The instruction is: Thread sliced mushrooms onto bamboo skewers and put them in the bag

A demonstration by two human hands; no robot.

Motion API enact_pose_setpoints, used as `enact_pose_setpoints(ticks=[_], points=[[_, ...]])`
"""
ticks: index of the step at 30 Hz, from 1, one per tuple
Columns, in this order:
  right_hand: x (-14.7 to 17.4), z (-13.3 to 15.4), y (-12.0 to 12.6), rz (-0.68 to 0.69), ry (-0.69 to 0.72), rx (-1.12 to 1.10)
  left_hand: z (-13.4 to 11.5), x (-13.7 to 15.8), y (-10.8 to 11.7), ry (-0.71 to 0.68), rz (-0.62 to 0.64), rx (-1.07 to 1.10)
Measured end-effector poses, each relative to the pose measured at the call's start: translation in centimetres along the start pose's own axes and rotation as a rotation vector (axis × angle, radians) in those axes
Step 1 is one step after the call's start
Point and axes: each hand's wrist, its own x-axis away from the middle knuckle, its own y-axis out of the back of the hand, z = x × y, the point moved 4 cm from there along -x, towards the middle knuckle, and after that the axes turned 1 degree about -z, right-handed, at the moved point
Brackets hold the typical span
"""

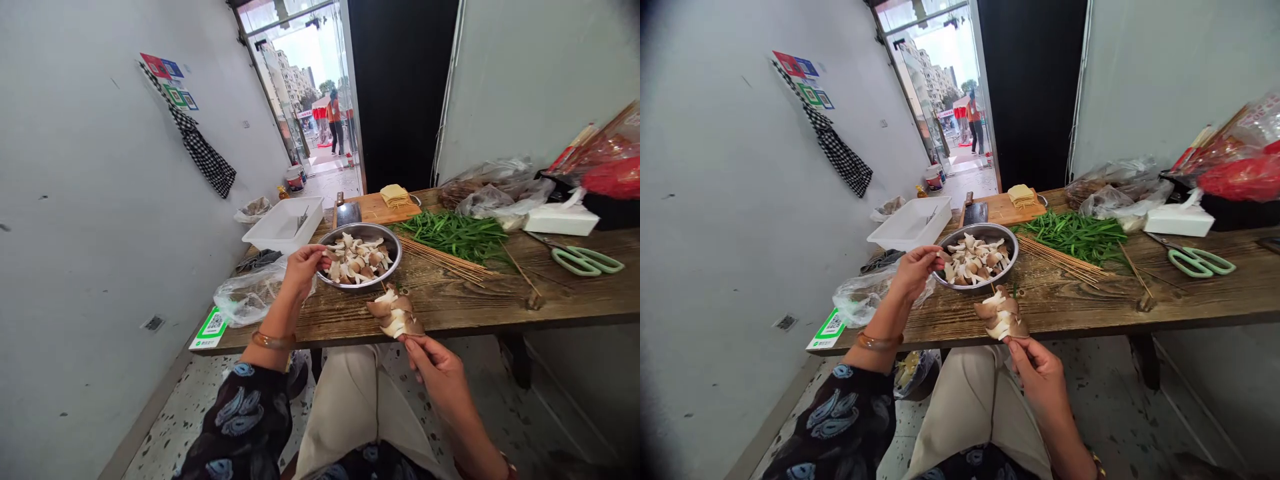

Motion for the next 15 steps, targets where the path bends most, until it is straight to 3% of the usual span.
enact_pose_setpoints(ticks=[5,11,15], points=[[0.3,-0.5,-0.1,0.016,-0.010,-0.001,0.3,2.8,-1.1,0.089,0.091,0.220],[0.6,-0.9,-0.3,0.023,-0.001,0.049,0.5,3.2,-0.7,0.037,-0.044,0.213],[0.8,-0.7,-0.5,0.019,0.011,0.071,0.4,3.4,-0.4,0.032,-0.053,0.175]])
